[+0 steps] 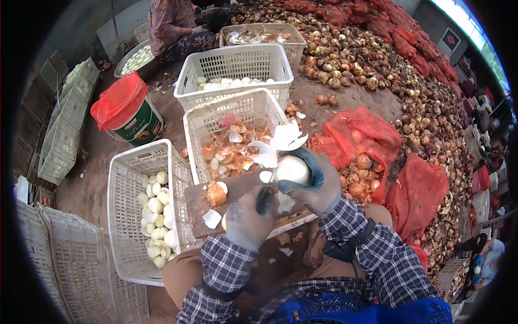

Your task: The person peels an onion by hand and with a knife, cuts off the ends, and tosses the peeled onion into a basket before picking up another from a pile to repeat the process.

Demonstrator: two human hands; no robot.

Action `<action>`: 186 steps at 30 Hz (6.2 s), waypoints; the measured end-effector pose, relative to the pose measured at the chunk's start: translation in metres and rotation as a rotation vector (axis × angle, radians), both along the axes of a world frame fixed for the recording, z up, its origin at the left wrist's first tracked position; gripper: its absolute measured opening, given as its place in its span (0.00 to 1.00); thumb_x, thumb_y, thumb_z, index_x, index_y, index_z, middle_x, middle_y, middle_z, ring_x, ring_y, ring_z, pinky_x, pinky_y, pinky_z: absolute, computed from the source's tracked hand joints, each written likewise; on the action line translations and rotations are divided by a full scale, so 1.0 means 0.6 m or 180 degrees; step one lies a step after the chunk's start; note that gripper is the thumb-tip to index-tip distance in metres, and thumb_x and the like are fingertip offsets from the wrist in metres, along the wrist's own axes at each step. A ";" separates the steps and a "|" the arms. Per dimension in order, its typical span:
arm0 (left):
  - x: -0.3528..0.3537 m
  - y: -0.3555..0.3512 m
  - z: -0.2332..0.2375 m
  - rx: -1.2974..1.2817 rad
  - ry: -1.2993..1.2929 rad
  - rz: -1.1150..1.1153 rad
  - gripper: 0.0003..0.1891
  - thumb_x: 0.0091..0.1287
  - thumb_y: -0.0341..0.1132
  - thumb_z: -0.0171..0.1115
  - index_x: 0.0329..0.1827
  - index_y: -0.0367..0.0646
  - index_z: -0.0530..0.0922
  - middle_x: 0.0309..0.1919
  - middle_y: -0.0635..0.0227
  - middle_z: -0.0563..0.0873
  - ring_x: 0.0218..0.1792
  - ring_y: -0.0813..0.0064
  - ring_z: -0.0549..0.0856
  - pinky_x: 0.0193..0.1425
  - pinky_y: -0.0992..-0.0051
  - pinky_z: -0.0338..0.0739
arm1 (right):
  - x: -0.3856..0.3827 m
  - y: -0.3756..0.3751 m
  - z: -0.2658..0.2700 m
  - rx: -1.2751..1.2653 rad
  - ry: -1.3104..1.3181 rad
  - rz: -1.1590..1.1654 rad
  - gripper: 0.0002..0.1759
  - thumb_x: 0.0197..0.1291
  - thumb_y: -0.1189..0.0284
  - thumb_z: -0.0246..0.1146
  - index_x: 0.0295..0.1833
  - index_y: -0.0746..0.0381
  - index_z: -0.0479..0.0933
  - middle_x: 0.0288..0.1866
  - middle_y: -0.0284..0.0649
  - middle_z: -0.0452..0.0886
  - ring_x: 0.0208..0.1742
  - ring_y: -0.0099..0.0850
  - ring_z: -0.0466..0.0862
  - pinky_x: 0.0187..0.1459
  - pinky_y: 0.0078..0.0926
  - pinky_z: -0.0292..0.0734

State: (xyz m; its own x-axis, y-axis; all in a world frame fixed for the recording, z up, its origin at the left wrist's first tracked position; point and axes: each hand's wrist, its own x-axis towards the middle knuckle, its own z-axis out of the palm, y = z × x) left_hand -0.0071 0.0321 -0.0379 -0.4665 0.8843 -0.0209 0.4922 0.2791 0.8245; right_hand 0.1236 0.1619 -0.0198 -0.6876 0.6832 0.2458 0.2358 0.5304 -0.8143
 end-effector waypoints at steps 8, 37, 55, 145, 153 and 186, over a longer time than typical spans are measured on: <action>-0.009 -0.001 -0.007 0.0058 0.1036 -0.0141 0.10 0.65 0.27 0.59 0.47 0.35 0.79 0.30 0.64 0.87 0.28 0.77 0.85 0.34 0.77 0.79 | 0.002 0.009 -0.028 -0.0233 0.0266 0.0108 0.42 0.40 0.72 0.76 0.66 0.62 0.69 0.59 0.46 0.77 0.59 0.39 0.79 0.61 0.34 0.74; -0.194 0.191 -0.169 0.0031 -0.1928 -0.0211 0.17 0.70 0.41 0.54 0.52 0.37 0.77 0.26 0.61 0.82 0.11 0.77 0.74 0.13 0.78 0.70 | 0.278 0.048 -0.103 -0.1910 0.5483 -0.3218 0.19 0.62 0.61 0.62 0.54 0.60 0.73 0.47 0.43 0.81 0.50 0.43 0.82 0.53 0.48 0.82; -0.165 0.203 -0.196 0.1996 -0.0977 0.0596 0.33 0.71 0.55 0.55 0.65 0.33 0.68 0.36 0.61 0.86 0.25 0.76 0.82 0.27 0.81 0.74 | 0.425 0.082 -0.155 -0.1372 0.3865 -0.4171 0.18 0.64 0.67 0.63 0.56 0.65 0.74 0.52 0.40 0.78 0.53 0.34 0.77 0.57 0.34 0.74; -0.091 0.159 -0.246 -0.0476 0.0077 0.0192 0.18 0.62 0.41 0.63 0.52 0.44 0.77 0.40 0.53 0.85 0.42 0.53 0.85 0.47 0.59 0.79 | -0.080 0.217 -0.298 -0.1280 -0.0684 0.0229 0.42 0.47 0.63 0.76 0.67 0.61 0.68 0.61 0.46 0.76 0.63 0.37 0.76 0.66 0.32 0.69; -0.080 0.180 -0.248 -0.1065 0.0348 -0.0365 0.22 0.62 0.40 0.61 0.60 0.47 0.72 0.46 0.52 0.83 0.45 0.52 0.84 0.48 0.57 0.79 | -0.075 0.224 -0.311 -0.1059 -0.0845 0.0284 0.42 0.46 0.65 0.75 0.68 0.60 0.67 0.63 0.48 0.74 0.64 0.42 0.74 0.67 0.37 0.68; -0.081 0.207 -0.249 -0.1831 0.1073 -0.0661 0.20 0.64 0.42 0.58 0.52 0.38 0.71 0.39 0.56 0.86 0.40 0.57 0.88 0.47 0.62 0.81 | -0.095 0.204 -0.268 -0.0314 -0.1631 0.0198 0.46 0.47 0.59 0.75 0.71 0.57 0.63 0.61 0.57 0.71 0.64 0.53 0.73 0.64 0.41 0.69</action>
State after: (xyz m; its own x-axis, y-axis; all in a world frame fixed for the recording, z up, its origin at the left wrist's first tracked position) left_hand -0.0558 0.1564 -0.1875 -0.3524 0.8477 -0.3964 0.7856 0.4982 0.3670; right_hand 0.0666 0.2843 -0.1808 -0.7429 0.6401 -0.1961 0.5874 0.4828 -0.6495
